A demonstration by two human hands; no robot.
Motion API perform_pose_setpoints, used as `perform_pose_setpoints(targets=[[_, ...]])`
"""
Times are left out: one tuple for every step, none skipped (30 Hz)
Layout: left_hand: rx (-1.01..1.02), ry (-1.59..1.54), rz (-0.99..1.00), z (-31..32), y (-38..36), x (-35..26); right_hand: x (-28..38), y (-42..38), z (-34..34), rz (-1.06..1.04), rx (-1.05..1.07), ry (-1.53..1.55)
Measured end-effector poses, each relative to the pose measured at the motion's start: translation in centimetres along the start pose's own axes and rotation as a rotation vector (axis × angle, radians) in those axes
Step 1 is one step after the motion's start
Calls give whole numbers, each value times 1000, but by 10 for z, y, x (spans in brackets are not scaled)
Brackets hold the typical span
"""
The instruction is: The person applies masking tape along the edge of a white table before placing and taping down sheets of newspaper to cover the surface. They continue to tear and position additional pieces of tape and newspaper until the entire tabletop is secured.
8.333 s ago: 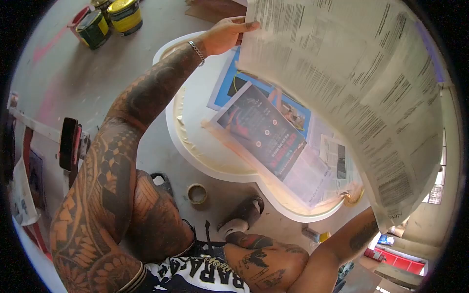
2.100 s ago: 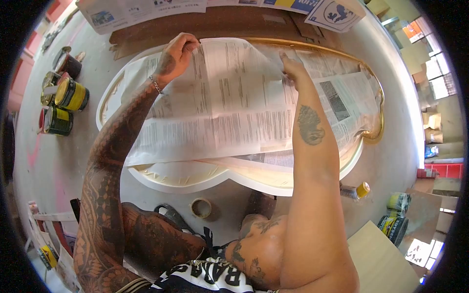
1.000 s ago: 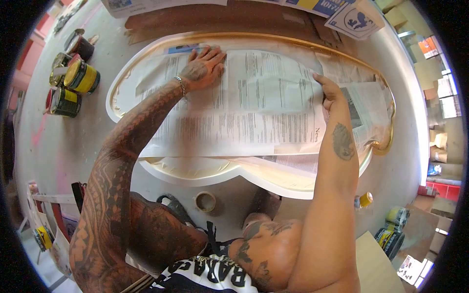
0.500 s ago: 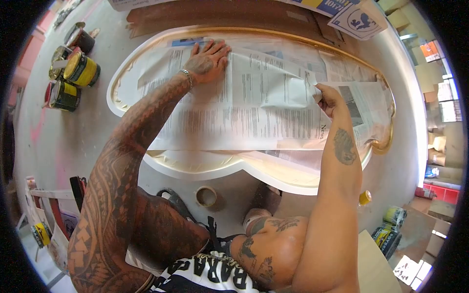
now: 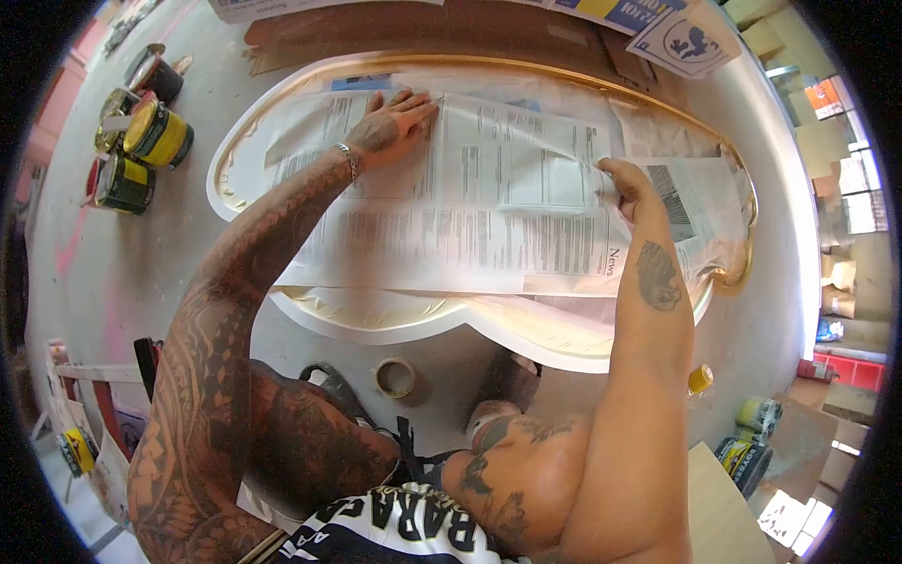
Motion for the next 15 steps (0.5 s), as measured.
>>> perform_pose_setpoints(targets=[[-3,15,-3,0,0,0,4,-3,2,-4,-11,-4],[-6,29,-7,0,1,-1,7,-6,4,-9,-21,-8],[-1,51,-22,-1,1,-2,10,-8,5,7,-34,4],[4,73,-40,-2,1,-4,11,-11,6,24,-46,14],[9,96,-58,-2,0,-6,12,-14,9,40,-56,24],[4,123,-77,-3,-1,-10,7,-5,11,36,-20,10],[-2,150,-98,-3,-2,-13,-1,14,9,31,16,-6],[-8,176,-119,-4,-4,-14,-8,29,8,25,53,-22],[4,188,-126,-6,-6,-15,-13,33,6,40,53,-59],[16,199,-131,-8,-6,-16,-18,37,3,56,51,-95],[29,208,-132,-7,-5,-19,-26,40,-4,74,45,-129],[27,206,-142,-7,-5,-20,-28,37,-6,65,14,-117],[24,205,-154,-6,-5,-20,-29,30,-5,54,-15,-104],[22,205,-166,-6,-5,-19,-28,23,-4,44,-44,-92],[23,206,-167,-3,-5,-20,-28,20,-6,64,-52,-144]])
Point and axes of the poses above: each hand's wrist, its own y-axis towards the middle knuckle, its own z-axis out of the palm, x = y × z, the point moved 10 cm from there along y, towards the middle knuckle, and after that the axes turned 9 degrees about -x, right-handed, at the moved point
